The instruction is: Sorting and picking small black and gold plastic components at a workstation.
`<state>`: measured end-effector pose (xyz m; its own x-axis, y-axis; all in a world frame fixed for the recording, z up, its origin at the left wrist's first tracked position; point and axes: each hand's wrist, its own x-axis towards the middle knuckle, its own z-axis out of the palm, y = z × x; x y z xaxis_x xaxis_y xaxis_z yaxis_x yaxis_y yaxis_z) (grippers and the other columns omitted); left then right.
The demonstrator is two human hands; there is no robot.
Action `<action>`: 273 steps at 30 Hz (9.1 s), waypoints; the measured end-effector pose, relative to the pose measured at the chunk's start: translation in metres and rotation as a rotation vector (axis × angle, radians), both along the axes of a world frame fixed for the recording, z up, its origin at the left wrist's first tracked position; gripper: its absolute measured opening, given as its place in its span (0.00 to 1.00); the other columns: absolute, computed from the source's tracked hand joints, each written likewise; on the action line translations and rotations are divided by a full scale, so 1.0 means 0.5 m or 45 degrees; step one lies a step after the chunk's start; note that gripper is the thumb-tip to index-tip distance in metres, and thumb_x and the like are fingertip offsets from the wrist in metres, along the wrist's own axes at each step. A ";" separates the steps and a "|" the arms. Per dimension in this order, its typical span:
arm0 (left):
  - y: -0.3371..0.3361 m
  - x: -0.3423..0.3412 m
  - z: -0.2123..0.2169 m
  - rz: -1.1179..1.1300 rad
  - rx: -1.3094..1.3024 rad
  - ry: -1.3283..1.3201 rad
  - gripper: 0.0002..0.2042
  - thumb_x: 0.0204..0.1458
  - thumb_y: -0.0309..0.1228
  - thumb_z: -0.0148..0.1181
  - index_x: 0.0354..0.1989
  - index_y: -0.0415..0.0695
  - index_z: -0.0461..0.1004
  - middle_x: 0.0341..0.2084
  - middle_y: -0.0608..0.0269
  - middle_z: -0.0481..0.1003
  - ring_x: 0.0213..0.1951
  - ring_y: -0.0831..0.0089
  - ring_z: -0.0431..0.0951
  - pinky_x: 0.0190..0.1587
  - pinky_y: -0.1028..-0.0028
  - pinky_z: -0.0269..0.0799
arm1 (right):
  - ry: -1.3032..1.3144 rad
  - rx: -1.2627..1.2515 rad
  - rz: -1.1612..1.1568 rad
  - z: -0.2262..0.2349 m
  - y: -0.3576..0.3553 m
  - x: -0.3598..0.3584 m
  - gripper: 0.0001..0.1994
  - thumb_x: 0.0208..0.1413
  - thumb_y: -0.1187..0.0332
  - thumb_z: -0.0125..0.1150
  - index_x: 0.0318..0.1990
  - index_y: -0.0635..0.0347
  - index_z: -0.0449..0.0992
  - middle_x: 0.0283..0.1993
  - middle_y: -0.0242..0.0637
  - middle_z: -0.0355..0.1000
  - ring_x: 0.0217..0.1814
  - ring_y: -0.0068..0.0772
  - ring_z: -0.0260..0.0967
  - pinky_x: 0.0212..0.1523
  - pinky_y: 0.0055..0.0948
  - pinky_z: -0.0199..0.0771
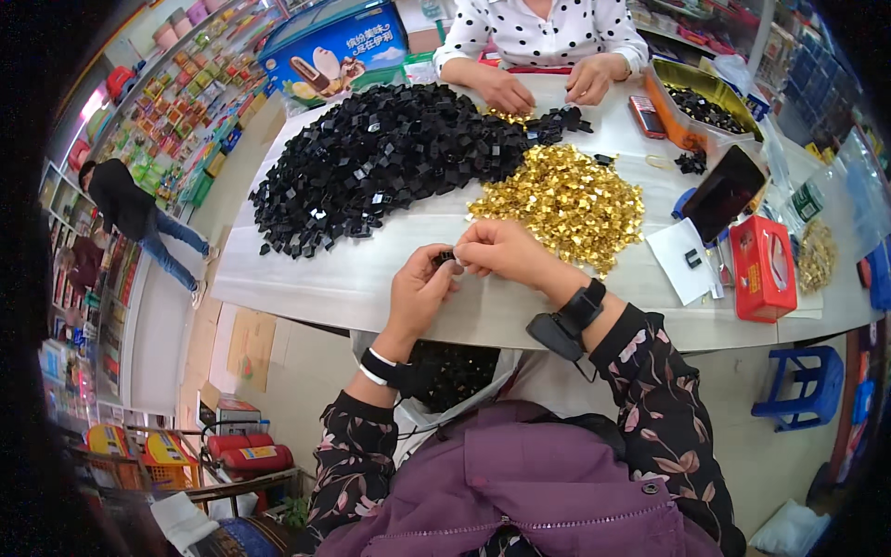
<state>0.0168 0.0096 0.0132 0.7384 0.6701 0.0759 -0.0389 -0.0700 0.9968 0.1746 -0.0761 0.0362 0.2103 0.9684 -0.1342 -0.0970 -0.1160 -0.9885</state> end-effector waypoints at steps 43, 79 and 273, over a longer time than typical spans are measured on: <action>0.015 -0.005 -0.032 0.093 0.182 -0.133 0.13 0.54 0.25 0.53 0.48 0.39 0.70 0.29 0.66 0.74 0.27 0.84 0.73 0.28 0.83 0.69 | -0.408 0.140 -0.252 0.023 0.015 0.022 0.08 0.51 0.65 0.62 0.32 0.60 0.77 0.29 0.29 0.72 0.30 0.21 0.70 0.31 0.21 0.70; 0.003 -0.013 -0.006 -0.126 0.158 -0.109 0.13 0.57 0.23 0.49 0.50 0.39 0.68 0.34 0.62 0.75 0.33 0.78 0.76 0.33 0.80 0.72 | -0.217 -0.113 0.205 0.021 0.007 0.021 0.14 0.52 0.56 0.63 0.32 0.58 0.75 0.25 0.22 0.68 0.26 0.13 0.63 0.26 0.15 0.64; 0.026 -0.021 0.001 -0.052 -0.117 -0.043 0.12 0.61 0.35 0.44 0.46 0.42 0.71 0.32 0.60 0.77 0.24 0.86 0.70 0.18 0.87 0.55 | -0.734 0.186 -0.403 -0.014 0.014 0.073 0.09 0.53 0.63 0.57 0.34 0.59 0.76 0.29 0.32 0.73 0.28 0.25 0.70 0.31 0.24 0.71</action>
<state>0.0061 0.0225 0.0139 0.7634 0.6447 0.0406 -0.0733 0.0240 0.9970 0.2110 -0.0694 0.0291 0.4858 0.8480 0.2118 0.4433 -0.0302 -0.8959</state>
